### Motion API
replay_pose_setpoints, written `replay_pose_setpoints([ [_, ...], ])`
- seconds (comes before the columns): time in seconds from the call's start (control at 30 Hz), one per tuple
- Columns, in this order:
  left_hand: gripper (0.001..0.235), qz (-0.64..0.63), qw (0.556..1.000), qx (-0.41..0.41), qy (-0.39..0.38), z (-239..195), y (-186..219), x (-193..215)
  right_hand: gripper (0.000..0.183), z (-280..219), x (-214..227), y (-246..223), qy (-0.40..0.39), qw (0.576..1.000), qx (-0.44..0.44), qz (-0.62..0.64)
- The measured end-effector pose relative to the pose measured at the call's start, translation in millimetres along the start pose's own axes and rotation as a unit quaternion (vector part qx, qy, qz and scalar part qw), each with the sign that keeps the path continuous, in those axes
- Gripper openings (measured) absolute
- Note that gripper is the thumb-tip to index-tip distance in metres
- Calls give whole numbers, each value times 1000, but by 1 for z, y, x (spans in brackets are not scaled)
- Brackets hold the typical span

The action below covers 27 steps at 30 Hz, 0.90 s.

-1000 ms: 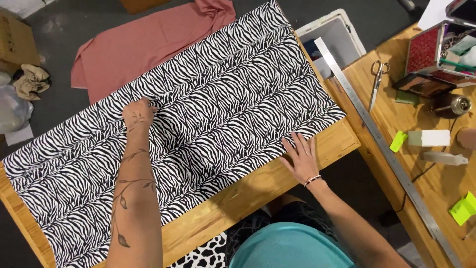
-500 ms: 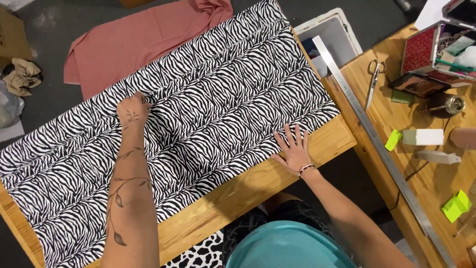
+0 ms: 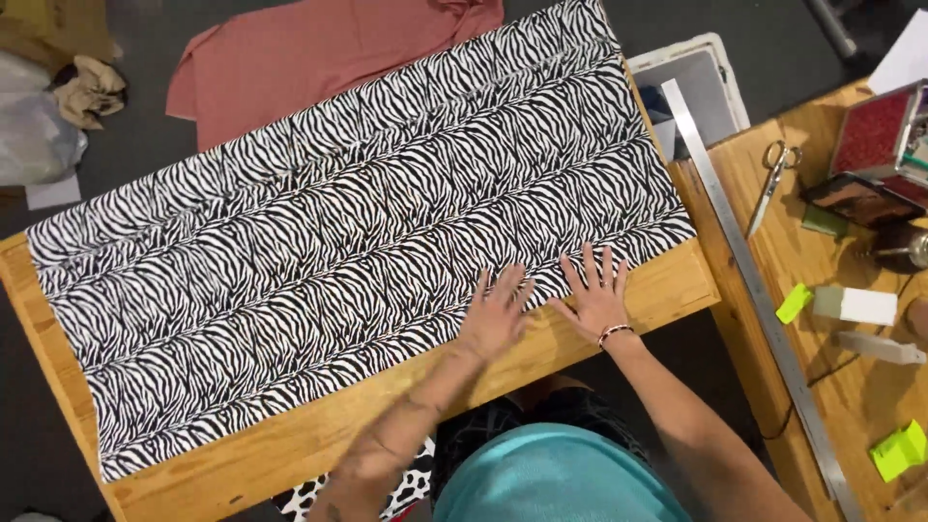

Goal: Smoothing and folding a large piece of zebra-patterned fabric on a wooden work table in preparation for further processing.

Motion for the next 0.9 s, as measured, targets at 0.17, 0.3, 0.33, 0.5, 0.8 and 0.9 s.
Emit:
replay_pose_setpoints([
  [0.17,75,24,987,20,157,-16,16,-16,87,-2,1,0,2,1000,0,-17],
  [0.3,78,5,989,23,147,-23,7,-30,87,-7,5,16,-38,999,-7,3],
  [0.33,75,12,989,50,141,-31,2,-31,84,-11,12,26,0,1000,-13,16],
  [0.5,69,15,970,222,100,-112,-30,-22,88,-21,33,84,-7,994,-81,67],
  [0.8,78,-161,794,586,27,-293,-118,-24,100,-8,37,125,-121,973,-166,108],
  [0.9,80,-137,784,595,111,-340,-139,-34,104,-8,37,125,-126,969,-167,127],
])
Point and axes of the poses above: each hand's wrist, its own z-axis towards the middle knuckle, its own x-axis out of the back of the hand, y = z × x, the point moved 7 cm from there along z, towards the middle knuckle, and after that the axes turned 15 degrees about -y, right-handed, at the moved point
